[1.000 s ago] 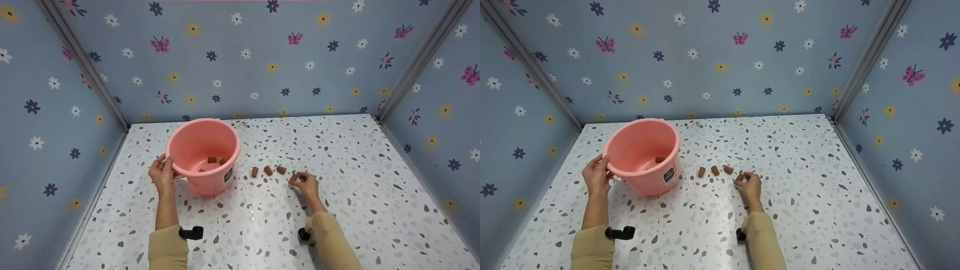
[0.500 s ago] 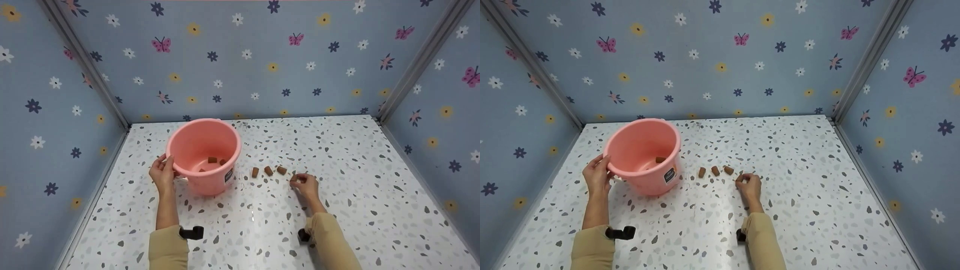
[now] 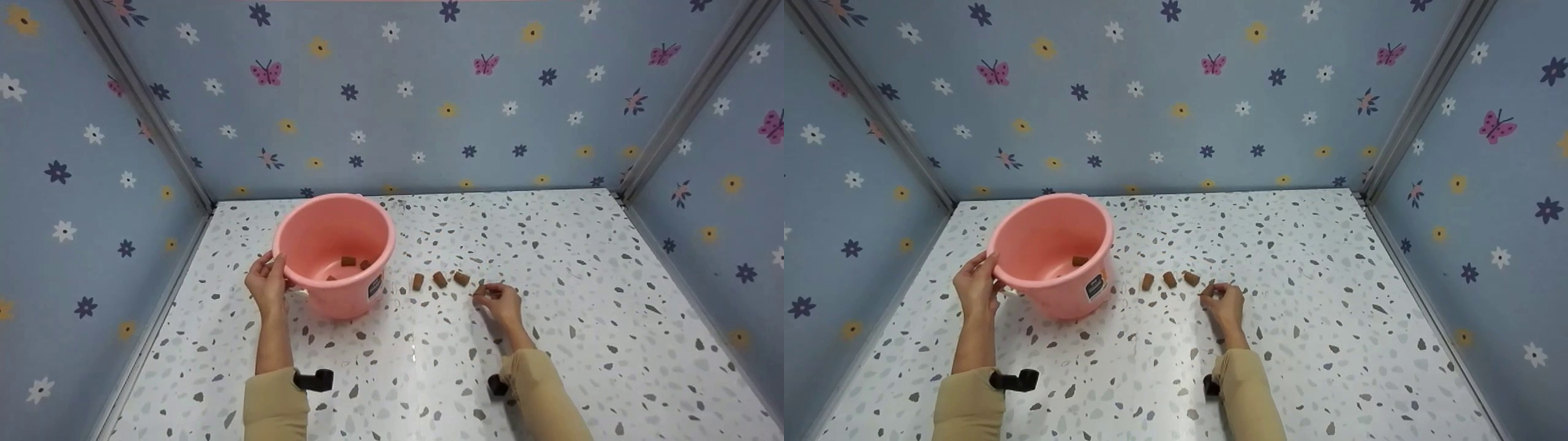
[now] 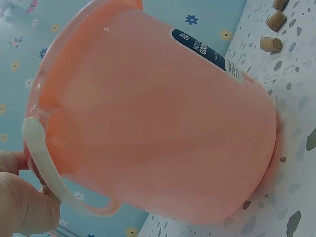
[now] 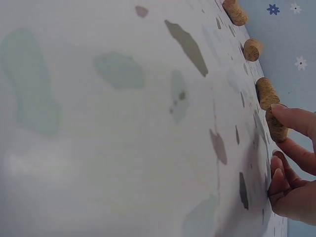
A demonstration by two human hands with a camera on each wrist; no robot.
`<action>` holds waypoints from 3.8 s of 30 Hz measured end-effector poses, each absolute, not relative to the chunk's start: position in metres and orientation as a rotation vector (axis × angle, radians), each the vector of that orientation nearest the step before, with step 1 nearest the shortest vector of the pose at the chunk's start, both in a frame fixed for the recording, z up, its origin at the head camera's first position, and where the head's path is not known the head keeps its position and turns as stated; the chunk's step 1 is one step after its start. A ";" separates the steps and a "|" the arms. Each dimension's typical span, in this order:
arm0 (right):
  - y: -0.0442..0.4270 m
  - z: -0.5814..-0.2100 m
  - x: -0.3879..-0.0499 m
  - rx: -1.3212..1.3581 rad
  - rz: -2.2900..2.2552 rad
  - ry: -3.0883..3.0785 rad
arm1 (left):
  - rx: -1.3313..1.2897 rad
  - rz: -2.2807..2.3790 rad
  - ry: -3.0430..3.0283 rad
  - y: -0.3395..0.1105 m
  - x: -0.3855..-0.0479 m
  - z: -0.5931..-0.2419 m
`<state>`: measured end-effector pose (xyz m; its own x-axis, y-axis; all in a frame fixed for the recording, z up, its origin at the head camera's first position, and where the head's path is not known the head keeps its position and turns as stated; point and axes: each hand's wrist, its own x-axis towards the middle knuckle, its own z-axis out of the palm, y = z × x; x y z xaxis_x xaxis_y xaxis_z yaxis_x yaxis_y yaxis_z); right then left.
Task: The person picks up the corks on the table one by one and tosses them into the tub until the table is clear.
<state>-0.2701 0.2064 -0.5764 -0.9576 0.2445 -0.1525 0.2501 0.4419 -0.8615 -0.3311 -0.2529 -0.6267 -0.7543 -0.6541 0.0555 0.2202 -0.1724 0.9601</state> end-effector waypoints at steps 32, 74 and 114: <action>0.157 -0.523 -0.264 -0.098 -1.814 2.821 | 0.571 -1.985 -1.583 -0.250 -0.327 -0.617; 0.057 -0.444 -0.267 -0.652 -1.966 2.709 | 0.535 -2.180 -1.424 -0.224 -0.281 -0.545; 0.024 -0.428 -0.281 -0.758 -1.757 2.771 | 0.559 -2.162 -1.452 -0.217 -0.271 -0.525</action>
<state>-0.2814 0.0244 -0.4280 -0.8746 -0.2490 0.4161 -0.4826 0.3626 -0.7973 -0.2714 -0.2166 -0.5251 -0.8046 -0.5895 -0.0710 0.1572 -0.3268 0.9319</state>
